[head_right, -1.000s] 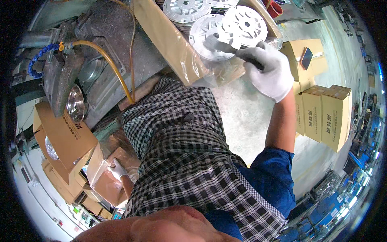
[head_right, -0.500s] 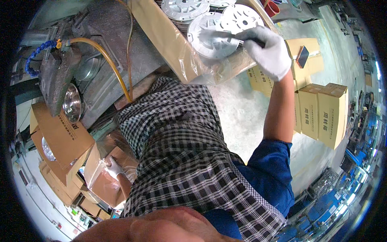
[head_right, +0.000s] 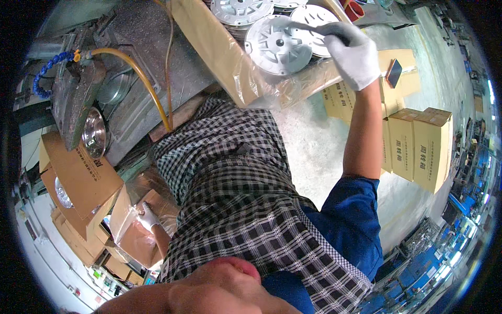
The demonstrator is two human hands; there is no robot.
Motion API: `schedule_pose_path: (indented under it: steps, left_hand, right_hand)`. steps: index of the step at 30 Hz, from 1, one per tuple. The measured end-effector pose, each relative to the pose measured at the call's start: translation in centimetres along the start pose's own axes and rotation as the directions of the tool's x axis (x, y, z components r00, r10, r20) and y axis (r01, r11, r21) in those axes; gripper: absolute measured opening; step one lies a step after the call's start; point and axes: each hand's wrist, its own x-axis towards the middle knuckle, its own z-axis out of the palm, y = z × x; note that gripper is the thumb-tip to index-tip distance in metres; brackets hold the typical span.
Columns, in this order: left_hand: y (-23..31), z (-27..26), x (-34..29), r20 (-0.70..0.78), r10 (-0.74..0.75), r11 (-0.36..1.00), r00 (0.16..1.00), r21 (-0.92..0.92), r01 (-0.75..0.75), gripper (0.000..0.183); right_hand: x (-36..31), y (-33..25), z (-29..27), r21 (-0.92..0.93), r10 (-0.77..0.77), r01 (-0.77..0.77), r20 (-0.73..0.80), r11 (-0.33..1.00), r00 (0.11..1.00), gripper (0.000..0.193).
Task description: Picking up metal discs, inspecting them, and packing them into a lined cardboard box.
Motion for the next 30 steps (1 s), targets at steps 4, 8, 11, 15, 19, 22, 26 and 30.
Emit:
schedule_pose_path:
  steps: [4,8,11,15,19,22,26,30]
  left_hand:
    - [-0.8,0.7,0.6,0.015,-0.022,1.000,1.000,0.022,0.022,0.079]
    - [-0.4,0.3,0.1,-0.022,0.002,0.999,1.000,0.041,-0.001,0.079]
    - [-0.1,0.1,0.2,0.045,0.004,1.000,0.999,-0.022,-0.003,0.078]
    - [-0.2,0.4,0.3,0.007,-0.008,1.000,1.000,0.009,0.008,0.077]
    - [-0.1,0.2,0.2,0.016,0.004,1.000,1.000,-0.008,-0.004,0.077]
    - [-0.6,0.6,0.7,0.012,0.008,1.000,1.000,-0.023,-0.008,0.077]
    - [1.6,-0.9,-1.1,-0.048,0.036,0.999,0.998,-0.032,-0.038,0.076]
    - [2.7,-1.5,-1.5,-0.031,0.064,0.992,0.997,-0.110,-0.067,0.076]
  right_hand:
    - [-0.7,-1.6,-0.4,0.018,-0.012,0.012,0.017,1.000,1.000,0.022]
    - [-0.3,-1.3,0.3,-0.042,-0.014,0.019,0.110,0.999,0.994,0.021]
    - [0.1,-0.4,0.0,-0.065,0.029,-0.029,-0.001,0.997,1.000,0.020]
    - [-1.4,-3.0,0.4,0.007,-0.031,0.030,0.149,1.000,0.988,0.020]
    - [-0.4,-1.0,-0.2,-0.074,0.055,-0.059,-0.055,0.995,0.997,0.022]
    - [-1.0,-1.8,-0.2,-0.049,-0.004,0.001,-0.062,0.999,0.998,0.022]
    - [-1.9,-1.9,0.4,-0.076,-0.010,0.017,0.090,0.997,0.996,0.021]
    - [-1.5,-1.2,-0.1,-0.047,0.095,-0.103,-0.161,0.994,0.982,0.021]
